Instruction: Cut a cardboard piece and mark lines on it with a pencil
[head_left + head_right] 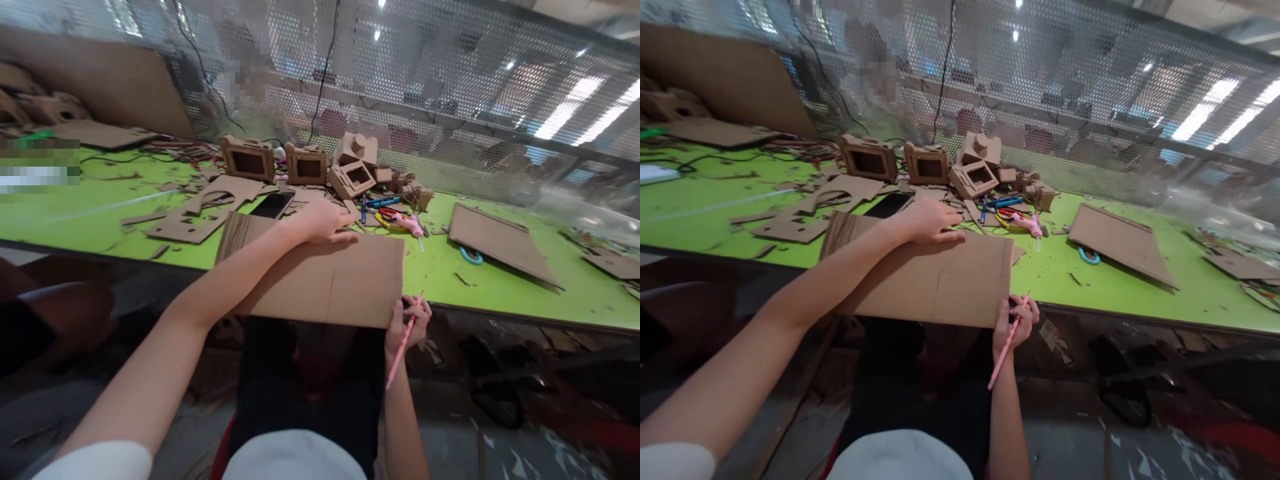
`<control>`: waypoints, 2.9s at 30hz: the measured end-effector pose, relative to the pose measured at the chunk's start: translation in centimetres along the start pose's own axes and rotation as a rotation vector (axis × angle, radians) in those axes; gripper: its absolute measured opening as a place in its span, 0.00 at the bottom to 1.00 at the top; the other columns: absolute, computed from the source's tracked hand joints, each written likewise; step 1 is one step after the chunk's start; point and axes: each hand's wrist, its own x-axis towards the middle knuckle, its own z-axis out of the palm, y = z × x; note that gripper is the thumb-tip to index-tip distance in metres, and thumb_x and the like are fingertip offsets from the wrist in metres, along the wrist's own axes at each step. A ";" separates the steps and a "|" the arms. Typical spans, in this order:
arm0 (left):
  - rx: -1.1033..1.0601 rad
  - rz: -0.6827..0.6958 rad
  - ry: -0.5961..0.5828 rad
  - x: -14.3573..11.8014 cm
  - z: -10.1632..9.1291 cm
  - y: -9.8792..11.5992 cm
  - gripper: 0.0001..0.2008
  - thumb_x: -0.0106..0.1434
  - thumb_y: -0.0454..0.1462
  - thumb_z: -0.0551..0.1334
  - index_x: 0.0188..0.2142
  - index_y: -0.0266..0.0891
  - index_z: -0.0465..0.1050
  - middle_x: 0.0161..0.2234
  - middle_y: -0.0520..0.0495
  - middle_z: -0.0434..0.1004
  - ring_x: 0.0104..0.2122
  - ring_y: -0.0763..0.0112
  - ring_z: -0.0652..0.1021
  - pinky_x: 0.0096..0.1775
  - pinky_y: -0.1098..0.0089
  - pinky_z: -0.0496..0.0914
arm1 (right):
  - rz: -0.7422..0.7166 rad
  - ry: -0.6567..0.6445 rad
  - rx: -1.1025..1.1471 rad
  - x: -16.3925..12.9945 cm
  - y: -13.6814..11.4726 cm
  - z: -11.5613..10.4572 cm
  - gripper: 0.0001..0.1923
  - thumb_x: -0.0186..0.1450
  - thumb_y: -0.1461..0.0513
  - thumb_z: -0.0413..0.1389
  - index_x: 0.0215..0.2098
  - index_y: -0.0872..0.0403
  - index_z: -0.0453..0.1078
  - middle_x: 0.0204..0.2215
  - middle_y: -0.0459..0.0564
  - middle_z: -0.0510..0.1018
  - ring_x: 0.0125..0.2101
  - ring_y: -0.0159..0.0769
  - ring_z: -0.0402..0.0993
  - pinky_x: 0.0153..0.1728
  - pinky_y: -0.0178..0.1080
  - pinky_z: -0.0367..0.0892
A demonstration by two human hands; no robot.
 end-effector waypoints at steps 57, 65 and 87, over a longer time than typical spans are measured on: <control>0.048 -0.273 0.454 -10.9 10.3 18.9 0.27 0.68 0.50 0.51 0.60 0.39 0.64 0.63 0.45 0.63 0.62 0.57 0.61 0.62 0.51 0.54 | 0.634 -0.020 0.140 -7.4 -4.6 -1.8 0.19 0.62 0.47 0.55 0.33 0.50 0.52 0.33 0.42 0.61 0.33 0.30 0.65 0.34 0.35 0.63; 0.180 -0.243 0.594 -10.5 9.1 16.8 0.12 0.64 0.33 0.59 0.47 0.40 0.74 0.51 0.41 0.76 0.51 0.57 0.75 0.50 0.59 0.70 | 0.821 -0.083 0.284 -7.5 -5.0 -1.9 0.24 0.60 0.45 0.57 0.35 0.49 0.49 0.35 0.41 0.65 0.16 0.20 0.61 0.14 0.29 0.61; -0.182 -0.681 0.590 -14.1 8.3 18.5 0.23 0.67 0.37 0.54 0.61 0.33 0.59 0.41 0.38 0.76 0.40 0.59 0.75 0.40 0.60 0.72 | 0.780 -0.045 0.313 -6.8 -5.9 -2.0 0.23 0.59 0.46 0.59 0.34 0.50 0.51 0.37 0.43 0.65 0.19 0.20 0.63 0.14 0.27 0.63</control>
